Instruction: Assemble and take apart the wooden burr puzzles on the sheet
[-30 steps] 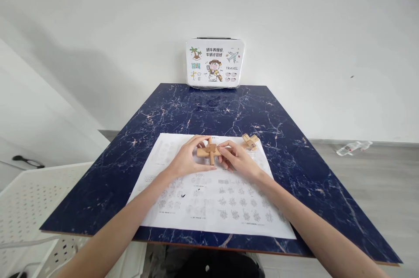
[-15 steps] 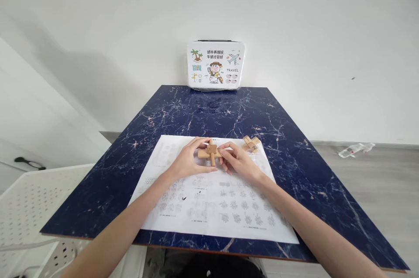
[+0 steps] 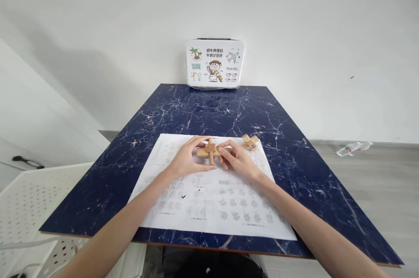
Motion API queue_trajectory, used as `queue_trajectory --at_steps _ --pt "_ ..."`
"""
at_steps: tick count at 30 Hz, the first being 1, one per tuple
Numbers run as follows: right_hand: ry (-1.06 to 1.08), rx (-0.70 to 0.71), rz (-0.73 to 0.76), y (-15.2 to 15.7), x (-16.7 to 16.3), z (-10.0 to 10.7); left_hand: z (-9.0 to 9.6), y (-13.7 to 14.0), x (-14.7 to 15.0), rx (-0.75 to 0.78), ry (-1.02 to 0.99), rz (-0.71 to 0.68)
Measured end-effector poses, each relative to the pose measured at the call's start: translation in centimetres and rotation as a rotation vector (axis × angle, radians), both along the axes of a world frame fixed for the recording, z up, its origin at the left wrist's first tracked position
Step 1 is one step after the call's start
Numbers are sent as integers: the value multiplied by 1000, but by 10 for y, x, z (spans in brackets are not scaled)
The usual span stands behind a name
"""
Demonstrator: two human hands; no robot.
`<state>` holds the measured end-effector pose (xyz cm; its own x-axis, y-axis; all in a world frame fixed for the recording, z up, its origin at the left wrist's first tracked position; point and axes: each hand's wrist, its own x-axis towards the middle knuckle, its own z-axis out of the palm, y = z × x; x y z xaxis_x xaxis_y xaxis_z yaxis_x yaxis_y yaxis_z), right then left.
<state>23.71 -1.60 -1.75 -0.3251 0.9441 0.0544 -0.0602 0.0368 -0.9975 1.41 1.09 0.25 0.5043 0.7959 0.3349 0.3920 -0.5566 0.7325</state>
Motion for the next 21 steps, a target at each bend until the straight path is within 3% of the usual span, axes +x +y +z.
queue_trajectory --at_steps 21 --pt "-1 -3 -22 1 2 0 1 3 -3 15 -28 -12"
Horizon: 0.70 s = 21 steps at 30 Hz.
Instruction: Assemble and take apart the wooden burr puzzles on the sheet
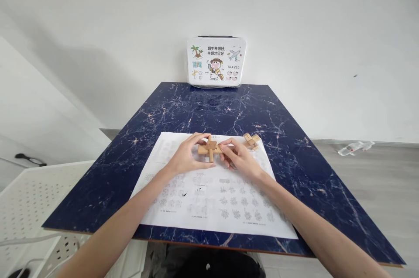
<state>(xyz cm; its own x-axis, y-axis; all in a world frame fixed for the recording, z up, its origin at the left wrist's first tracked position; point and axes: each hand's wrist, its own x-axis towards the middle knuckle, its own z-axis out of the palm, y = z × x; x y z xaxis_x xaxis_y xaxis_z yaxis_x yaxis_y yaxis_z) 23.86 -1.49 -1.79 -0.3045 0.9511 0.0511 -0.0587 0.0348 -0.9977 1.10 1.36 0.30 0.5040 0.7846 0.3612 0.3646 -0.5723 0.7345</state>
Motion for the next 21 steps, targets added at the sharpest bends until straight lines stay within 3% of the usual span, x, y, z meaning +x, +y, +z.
queue_trajectory --at_steps 21 --pt "29 -6 13 -1 -1 0 0 0 0 12 -4 -5"
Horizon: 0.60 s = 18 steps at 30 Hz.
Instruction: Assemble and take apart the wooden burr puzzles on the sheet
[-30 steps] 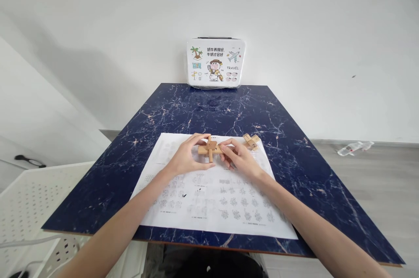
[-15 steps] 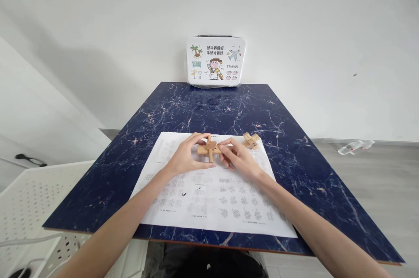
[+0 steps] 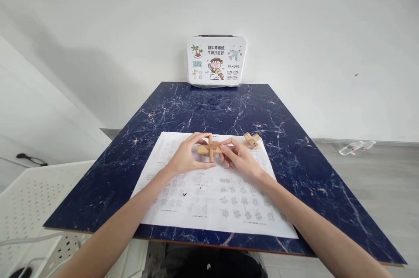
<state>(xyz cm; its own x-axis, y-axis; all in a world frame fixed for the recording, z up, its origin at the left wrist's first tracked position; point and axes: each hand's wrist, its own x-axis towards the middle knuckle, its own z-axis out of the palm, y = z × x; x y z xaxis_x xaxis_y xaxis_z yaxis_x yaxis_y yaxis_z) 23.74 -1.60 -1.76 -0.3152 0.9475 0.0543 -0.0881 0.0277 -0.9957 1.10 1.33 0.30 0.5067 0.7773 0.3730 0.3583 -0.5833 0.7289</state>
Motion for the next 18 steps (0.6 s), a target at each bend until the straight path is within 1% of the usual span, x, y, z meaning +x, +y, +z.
queue_trajectory --at_steps 5,10,15,18 --pt "-3 0 0 0 2 2 2 0 -1 -5 5 -1" --pt "10 -10 24 0 1 -1 -1 0 -1 -11 -8 -10" --pt "44 -42 65 -1 1 -3 -5 -1 -1 -31 -60 -35" --pt "85 -82 75 -2 1 -3 -6 -2 1 -70 -109 -57"
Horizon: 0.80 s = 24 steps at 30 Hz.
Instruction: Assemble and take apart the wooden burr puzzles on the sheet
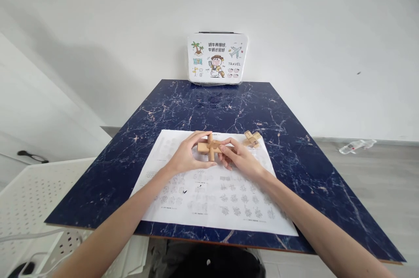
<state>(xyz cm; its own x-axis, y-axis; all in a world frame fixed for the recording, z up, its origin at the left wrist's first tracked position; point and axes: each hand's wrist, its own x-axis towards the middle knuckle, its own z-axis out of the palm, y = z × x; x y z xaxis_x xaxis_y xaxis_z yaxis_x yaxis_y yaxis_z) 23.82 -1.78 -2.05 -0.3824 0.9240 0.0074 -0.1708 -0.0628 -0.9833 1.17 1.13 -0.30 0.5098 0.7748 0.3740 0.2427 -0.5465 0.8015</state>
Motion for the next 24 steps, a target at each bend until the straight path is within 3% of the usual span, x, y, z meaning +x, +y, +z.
queue_trajectory --at_steps 6,9,14,20,24 --pt "53 -38 39 -1 -2 -1 1 -2 2 -22 -25 12" --pt "-103 116 -11 1 -1 -3 2 -2 2 -13 -22 28" --pt "-362 416 -268 0 -1 -1 4 -2 2 40 21 52" --pt "-514 628 -218 -4 -1 3 3 -2 0 108 121 51" --pt "-549 657 -211 -1 1 -1 4 -1 -2 64 129 29"
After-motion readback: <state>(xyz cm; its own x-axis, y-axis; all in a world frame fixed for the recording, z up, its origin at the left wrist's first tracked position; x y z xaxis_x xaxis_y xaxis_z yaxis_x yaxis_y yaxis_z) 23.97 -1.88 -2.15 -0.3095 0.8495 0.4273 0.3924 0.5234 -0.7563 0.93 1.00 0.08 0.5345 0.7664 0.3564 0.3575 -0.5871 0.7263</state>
